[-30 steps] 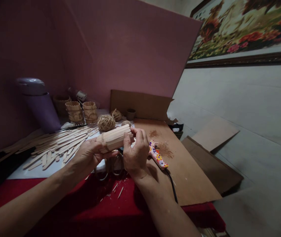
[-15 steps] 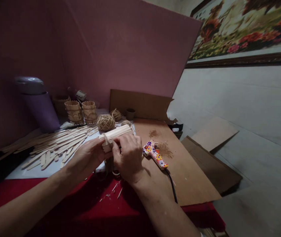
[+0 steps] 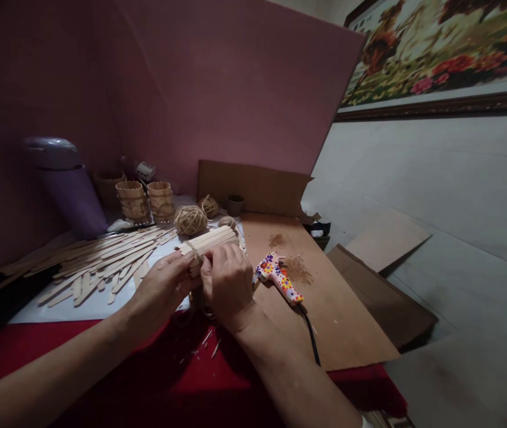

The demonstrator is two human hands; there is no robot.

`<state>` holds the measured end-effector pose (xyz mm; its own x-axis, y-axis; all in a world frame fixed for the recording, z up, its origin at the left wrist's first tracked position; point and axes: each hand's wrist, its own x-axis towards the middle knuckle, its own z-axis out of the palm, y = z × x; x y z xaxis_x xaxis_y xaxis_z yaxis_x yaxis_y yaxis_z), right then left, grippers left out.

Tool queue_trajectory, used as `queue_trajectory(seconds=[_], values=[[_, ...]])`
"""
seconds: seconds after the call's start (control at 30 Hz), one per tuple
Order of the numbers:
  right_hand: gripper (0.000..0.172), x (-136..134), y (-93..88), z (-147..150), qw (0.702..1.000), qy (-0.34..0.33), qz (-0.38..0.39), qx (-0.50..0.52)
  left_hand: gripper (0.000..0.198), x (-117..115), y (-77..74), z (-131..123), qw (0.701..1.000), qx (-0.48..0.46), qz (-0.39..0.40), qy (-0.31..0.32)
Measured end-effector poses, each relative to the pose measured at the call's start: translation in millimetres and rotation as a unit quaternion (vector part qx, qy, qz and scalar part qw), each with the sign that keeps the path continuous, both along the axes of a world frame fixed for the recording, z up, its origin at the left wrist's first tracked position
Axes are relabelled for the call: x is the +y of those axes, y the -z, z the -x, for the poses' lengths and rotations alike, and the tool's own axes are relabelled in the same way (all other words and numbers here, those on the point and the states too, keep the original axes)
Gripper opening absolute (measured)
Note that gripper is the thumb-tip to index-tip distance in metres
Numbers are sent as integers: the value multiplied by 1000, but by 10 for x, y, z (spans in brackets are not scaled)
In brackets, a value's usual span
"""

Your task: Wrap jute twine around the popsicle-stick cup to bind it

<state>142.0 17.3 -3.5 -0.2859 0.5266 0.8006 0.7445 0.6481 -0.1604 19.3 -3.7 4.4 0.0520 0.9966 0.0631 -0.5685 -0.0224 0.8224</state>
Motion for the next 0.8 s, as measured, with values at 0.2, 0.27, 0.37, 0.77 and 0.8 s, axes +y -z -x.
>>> queue_trajectory(seconds=[0.2,0.27,0.37,0.77,0.8], values=[[16,28,30,29,999,24,-27,-22,21,-11,-24,-6,1000,1,-13,19],[15,34,37,35,999,20,-32,-21,20,-8,-29,-2,999,2,-22,27],[13,39,41,38,999,17,-33,-15,20,3,-30,3,999,1,-22,29],[11,-3,-12,2,995,-43,35,81,12,27,-59,54,999,-32,-21,32],[12,-5,-15,1,995,-43,40,76,12,26,-58,52,999,-34,-24,30]])
